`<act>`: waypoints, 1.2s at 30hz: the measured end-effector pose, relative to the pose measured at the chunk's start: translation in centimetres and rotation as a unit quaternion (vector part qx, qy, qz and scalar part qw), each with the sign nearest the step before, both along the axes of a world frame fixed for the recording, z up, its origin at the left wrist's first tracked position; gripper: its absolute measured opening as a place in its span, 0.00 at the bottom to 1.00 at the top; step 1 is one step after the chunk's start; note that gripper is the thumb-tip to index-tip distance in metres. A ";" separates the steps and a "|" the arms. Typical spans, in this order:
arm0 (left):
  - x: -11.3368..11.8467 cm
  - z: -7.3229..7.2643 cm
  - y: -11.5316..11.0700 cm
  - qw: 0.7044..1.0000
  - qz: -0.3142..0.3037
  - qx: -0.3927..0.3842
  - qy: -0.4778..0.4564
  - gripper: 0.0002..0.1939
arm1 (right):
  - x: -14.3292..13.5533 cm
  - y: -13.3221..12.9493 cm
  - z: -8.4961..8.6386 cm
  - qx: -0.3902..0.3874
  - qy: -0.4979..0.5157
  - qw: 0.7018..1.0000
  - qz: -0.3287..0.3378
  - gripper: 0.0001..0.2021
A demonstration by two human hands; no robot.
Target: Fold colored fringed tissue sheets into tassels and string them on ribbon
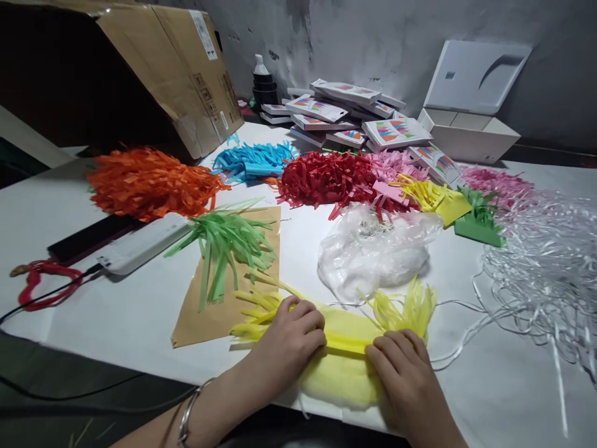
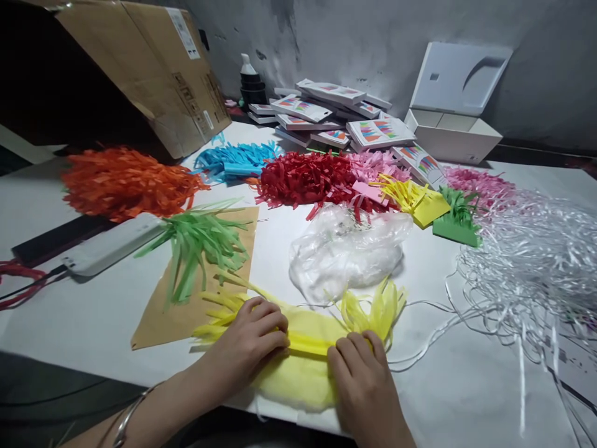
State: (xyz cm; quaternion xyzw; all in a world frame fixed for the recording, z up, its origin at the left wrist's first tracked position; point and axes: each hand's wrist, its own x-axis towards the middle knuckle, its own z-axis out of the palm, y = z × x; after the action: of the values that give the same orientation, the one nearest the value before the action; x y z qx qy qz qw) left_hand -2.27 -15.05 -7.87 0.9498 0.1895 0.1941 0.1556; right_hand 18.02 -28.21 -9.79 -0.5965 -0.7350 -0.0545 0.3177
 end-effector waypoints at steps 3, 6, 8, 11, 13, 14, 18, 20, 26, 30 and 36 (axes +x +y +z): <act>-0.1 0.3 -0.2 0.999 0.032 -0.014 0.024 0.08 | 0.3 -0.5 -0.1 -0.022 0.034 0.998 -0.041 0.14; 0.5 0.6 -0.4 0.994 0.084 0.005 0.070 0.09 | -0.4 -0.3 0.1 -0.044 0.024 0.993 -0.103 0.13; 1.0 0.6 -0.4 0.989 0.113 0.019 0.098 0.07 | -1.0 -0.1 0.3 -0.052 -0.011 0.988 -0.147 0.11; 1.5 0.4 -0.4 0.986 0.123 0.025 0.111 0.05 | -1.7 0.3 0.4 -0.029 -0.043 0.985 -0.165 0.09; 1.6 0.2 -0.4 0.988 0.118 0.025 0.100 0.05 | -2.1 0.6 0.2 0.010 -0.033 0.992 -0.119 0.11; 1.6 0.1 -0.4 0.989 0.114 0.026 0.090 0.06 | -2.3 0.8 0.1 0.023 -0.026 0.995 -0.090 0.13; 1.1 -0.2 -0.3 0.997 0.065 0.035 0.023 0.07 | -2.5 1.5 -0.5 0.010 -0.034 0.999 -0.035 0.14; 0.9 -0.3 -0.2 0.999 0.032 0.043 -0.001 0.06 | -2.5 1.7 -0.6 0.006 -0.007 0.999 -0.042 0.12; 0.8 -0.5 -0.1 0.998 -0.017 0.059 -0.024 0.09 | -3.4 2.2 -0.4 -0.010 -0.004 1.000 -0.017 0.15; 0.9 -0.1 -0.3 1.000 0.000 0.023 -0.004 0.09 | -2.9 1.7 -0.1 -0.012 -0.011 1.000 0.000 0.16; 0.6 0.1 -0.3 0.999 0.021 -0.015 0.021 0.07 | -0.3 -0.8 0.3 0.014 0.022 1.000 0.000 0.14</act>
State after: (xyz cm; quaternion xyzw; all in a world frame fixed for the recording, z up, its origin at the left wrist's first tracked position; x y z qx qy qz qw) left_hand -1.63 -15.40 -7.74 0.9471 0.2151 0.1745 0.1622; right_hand 17.73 -29.06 -9.52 -0.5932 -0.7267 -0.0518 0.3426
